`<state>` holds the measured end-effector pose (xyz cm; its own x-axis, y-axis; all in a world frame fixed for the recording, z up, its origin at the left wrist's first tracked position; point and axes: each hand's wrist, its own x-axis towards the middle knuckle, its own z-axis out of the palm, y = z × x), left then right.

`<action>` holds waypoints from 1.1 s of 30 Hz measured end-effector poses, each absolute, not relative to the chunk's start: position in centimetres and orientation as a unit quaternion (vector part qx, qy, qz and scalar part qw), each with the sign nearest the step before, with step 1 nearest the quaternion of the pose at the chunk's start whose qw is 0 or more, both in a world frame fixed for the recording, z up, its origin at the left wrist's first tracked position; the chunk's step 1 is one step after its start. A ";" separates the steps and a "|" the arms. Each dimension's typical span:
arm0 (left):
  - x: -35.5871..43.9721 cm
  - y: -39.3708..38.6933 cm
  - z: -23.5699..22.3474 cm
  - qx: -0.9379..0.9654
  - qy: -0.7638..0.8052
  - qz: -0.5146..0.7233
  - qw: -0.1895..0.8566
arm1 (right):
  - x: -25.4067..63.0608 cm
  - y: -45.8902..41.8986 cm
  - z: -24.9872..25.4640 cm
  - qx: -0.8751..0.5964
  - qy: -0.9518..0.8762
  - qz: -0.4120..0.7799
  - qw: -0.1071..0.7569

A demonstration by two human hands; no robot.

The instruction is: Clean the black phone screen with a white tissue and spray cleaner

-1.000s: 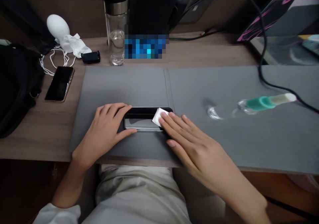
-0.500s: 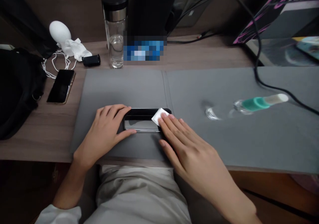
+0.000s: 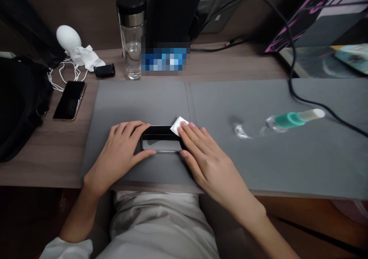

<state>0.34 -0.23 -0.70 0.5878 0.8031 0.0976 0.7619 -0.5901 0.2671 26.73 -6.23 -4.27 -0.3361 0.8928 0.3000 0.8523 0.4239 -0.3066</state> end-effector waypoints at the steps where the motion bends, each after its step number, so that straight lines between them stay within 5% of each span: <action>1: 0.3 -0.2 -0.7 0.886 0.442 0.102 0.098 | 26.7 -6.3 -4.2 -0.534 -0.817 0.043 0.214; 33: 0.4 -0.2 -0.8 0.889 0.437 0.098 0.092 | 25.4 -8.6 -2.6 -0.483 -0.859 -0.012 0.170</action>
